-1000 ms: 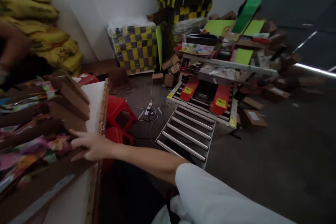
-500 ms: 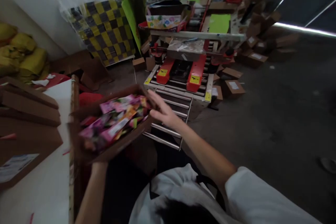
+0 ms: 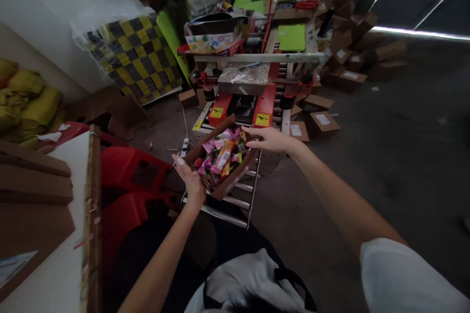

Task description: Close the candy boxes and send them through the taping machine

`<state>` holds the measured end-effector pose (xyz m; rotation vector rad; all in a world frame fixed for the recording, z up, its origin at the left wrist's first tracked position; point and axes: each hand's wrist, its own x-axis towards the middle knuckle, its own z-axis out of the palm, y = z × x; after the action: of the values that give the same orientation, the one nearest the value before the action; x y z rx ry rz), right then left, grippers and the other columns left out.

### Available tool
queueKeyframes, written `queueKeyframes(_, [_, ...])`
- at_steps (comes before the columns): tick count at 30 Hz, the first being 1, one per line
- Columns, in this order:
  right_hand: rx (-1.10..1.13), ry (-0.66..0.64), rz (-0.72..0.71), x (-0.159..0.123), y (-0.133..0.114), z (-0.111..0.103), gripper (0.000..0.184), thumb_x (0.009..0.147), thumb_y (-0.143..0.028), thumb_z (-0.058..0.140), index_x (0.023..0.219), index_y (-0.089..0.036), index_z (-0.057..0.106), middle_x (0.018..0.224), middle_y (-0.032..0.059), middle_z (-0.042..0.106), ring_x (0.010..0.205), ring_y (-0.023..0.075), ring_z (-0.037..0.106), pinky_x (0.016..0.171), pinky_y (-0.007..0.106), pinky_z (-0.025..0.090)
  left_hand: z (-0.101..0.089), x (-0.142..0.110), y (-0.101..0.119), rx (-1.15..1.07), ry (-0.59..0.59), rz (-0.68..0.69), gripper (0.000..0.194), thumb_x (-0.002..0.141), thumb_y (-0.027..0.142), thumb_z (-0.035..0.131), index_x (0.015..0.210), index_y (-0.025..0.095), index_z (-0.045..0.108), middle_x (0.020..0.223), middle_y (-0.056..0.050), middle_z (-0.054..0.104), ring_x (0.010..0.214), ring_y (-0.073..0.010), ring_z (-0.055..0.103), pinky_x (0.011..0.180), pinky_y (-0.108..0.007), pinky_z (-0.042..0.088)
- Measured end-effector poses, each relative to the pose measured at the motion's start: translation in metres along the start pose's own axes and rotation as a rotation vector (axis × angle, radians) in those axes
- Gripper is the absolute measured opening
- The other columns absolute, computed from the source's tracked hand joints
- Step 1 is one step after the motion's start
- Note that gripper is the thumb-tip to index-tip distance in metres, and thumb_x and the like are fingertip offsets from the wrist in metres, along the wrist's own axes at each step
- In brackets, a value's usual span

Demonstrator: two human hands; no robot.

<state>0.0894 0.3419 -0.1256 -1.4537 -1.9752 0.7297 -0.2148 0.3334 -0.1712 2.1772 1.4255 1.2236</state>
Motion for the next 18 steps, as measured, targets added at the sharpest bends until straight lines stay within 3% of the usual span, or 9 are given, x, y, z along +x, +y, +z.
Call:
queueKeyframes(2, [-0.114, -0.089, -0.030, 0.006, -0.009, -0.002, 0.055, 0.086, -0.038, 0.057, 0.138, -0.027, 0.043, 0.134, 0.0034, 0.055, 0.120, 0.0236, 0.054, 0.099, 0.037, 0.044, -0.008, 0.021, 0.004, 0.146, -0.095, 0.203, 0.085, 0.087, 0.065, 0.023, 0.148, 0.008, 0.005, 0.156, -0.021, -0.008, 0.144, -0.0289, -0.013, 0.114, -0.053, -0.008])
queueKeyframes(4, [-0.201, -0.144, -0.089, 0.012, -0.017, 0.000, 0.050, 0.086, -0.037, 0.057, 0.135, -0.030, 0.048, 0.129, 0.0012, 0.059, 0.112, 0.0218, 0.060, 0.093, 0.033, 0.047, -0.008, 0.040, 0.011, 0.271, -0.299, 0.404, 0.081, 0.087, 0.064, 0.032, 0.147, 0.011, 0.020, 0.156, -0.021, 0.004, 0.144, -0.0305, -0.006, 0.115, -0.054, -0.004])
queueKeyframes(7, [-0.317, -0.159, -0.117, 0.017, -0.027, 0.009, 0.043, 0.085, -0.040, 0.059, 0.127, -0.031, 0.056, 0.118, 0.0003, 0.067, 0.098, 0.0198, 0.065, 0.083, 0.029, 0.049, 0.003, 0.056, 0.023, 0.351, -0.630, 0.514, 0.064, 0.091, 0.051, 0.036, 0.144, 0.016, 0.030, 0.154, -0.015, 0.022, 0.145, -0.0259, 0.010, 0.117, -0.049, 0.006])
queueKeyframes(10, [-0.470, -0.119, -0.009, 0.021, -0.038, 0.019, 0.035, 0.090, -0.046, 0.050, 0.114, -0.027, 0.066, 0.100, 0.0039, 0.072, 0.087, 0.0200, 0.067, 0.073, 0.028, 0.047, 0.014, 0.060, 0.029, 0.346, -0.787, 0.447, 0.057, 0.093, 0.038, 0.037, 0.145, 0.015, 0.029, 0.153, -0.011, 0.027, 0.143, -0.0215, 0.020, 0.118, -0.045, 0.014])
queueKeyframes(14, [-0.617, 0.050, 0.159, 0.030, -0.048, 0.039, 0.051, 0.096, -0.047, 0.031, 0.094, -0.018, 0.073, 0.088, 0.0114, 0.071, 0.087, 0.0233, 0.064, 0.073, 0.031, 0.042, 0.013, 0.069, 0.024, 0.100, -0.844, 0.241, 0.052, 0.090, 0.028, 0.045, 0.140, 0.014, 0.039, 0.149, -0.009, 0.032, 0.141, -0.0205, 0.026, 0.117, -0.044, 0.016])
queueKeyframes(16, [-0.615, 0.180, 0.196, 0.039, -0.047, 0.053, 0.048, 0.096, -0.044, 0.031, 0.096, -0.017, 0.070, 0.094, 0.0127, 0.068, 0.092, 0.0246, 0.061, 0.076, 0.032, 0.040, 0.010, 0.076, 0.020, -0.070, -0.872, 0.107, 0.042, 0.094, 0.024, 0.033, 0.133, 0.016, 0.049, 0.143, -0.006, 0.043, 0.136, -0.0175, 0.036, 0.113, -0.041, 0.026])
queueKeyframes(18, [-0.600, 0.286, 0.229, 0.050, -0.042, 0.066, 0.039, 0.096, -0.037, 0.034, 0.102, -0.015, 0.066, 0.100, 0.0143, 0.064, 0.096, 0.0265, 0.057, 0.080, 0.035, 0.038, 0.008, 0.080, 0.019, -0.174, -0.861, 0.004, 0.048, 0.096, 0.025, 0.019, 0.127, 0.011, 0.053, 0.134, -0.007, 0.054, 0.126, -0.0127, 0.049, 0.104, -0.032, 0.039])
